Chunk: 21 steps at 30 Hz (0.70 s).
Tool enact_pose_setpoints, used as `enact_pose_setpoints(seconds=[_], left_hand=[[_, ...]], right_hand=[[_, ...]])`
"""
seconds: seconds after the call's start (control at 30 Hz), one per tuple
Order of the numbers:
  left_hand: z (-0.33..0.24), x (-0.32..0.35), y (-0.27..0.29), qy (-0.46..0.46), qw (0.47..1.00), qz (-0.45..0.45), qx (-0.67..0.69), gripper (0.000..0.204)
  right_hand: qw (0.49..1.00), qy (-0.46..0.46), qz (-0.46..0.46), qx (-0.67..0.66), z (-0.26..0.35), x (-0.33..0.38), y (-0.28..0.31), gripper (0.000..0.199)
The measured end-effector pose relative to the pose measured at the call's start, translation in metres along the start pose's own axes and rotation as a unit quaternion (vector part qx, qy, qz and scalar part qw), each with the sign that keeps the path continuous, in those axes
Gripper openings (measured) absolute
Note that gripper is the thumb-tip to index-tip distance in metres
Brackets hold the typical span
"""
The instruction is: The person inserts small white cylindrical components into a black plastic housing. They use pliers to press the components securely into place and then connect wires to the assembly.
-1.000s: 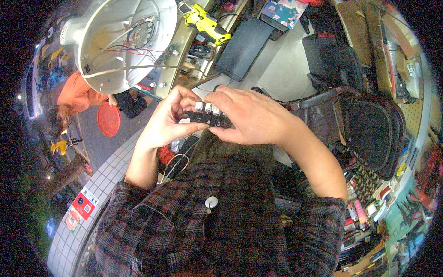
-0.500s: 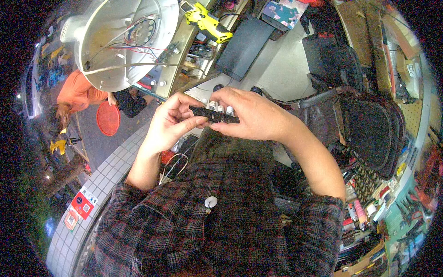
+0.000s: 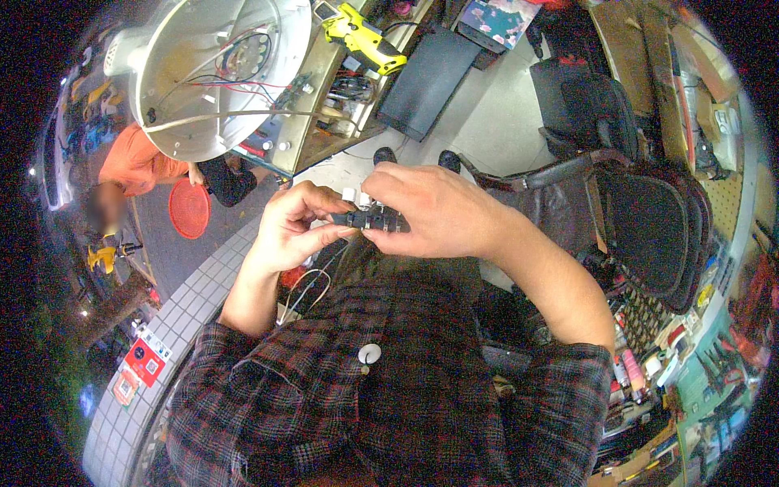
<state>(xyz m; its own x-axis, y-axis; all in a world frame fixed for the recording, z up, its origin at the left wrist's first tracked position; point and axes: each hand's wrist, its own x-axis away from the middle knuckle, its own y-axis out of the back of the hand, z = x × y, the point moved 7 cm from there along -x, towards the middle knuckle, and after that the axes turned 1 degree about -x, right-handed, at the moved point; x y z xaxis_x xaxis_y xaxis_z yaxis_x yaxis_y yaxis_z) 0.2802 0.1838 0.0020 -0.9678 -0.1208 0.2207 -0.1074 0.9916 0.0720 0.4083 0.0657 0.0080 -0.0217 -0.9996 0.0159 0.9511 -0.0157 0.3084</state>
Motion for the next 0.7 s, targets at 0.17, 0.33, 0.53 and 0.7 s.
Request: enact_pose_setpoints(seconds=[0.17, 0.33, 0.53, 0.7], left_hand=[[-0.002, 0.000, 0.000, -0.037, 0.999, -0.035, -0.007, 0.026], [-0.008, -0.003, 0.002, -0.067, 0.997, -0.026, -0.019, 0.026], [-0.012, 0.000, 0.006, -0.091, 0.993, -0.028, -0.065, 0.025], [-0.011, 0.001, 0.008, -0.101, 0.992, -0.032, -0.073, 0.024]], right_hand=[[0.999, 0.039, -0.021, 0.012, 0.004, -0.003, 0.000, 0.033], [0.997, 0.058, -0.055, -0.002, 0.003, -0.005, -0.003, 0.031], [0.996, 0.069, -0.051, 0.001, 0.001, -0.008, -0.006, 0.032], [0.998, 0.048, -0.036, -0.006, 0.001, -0.012, -0.009, 0.033]])
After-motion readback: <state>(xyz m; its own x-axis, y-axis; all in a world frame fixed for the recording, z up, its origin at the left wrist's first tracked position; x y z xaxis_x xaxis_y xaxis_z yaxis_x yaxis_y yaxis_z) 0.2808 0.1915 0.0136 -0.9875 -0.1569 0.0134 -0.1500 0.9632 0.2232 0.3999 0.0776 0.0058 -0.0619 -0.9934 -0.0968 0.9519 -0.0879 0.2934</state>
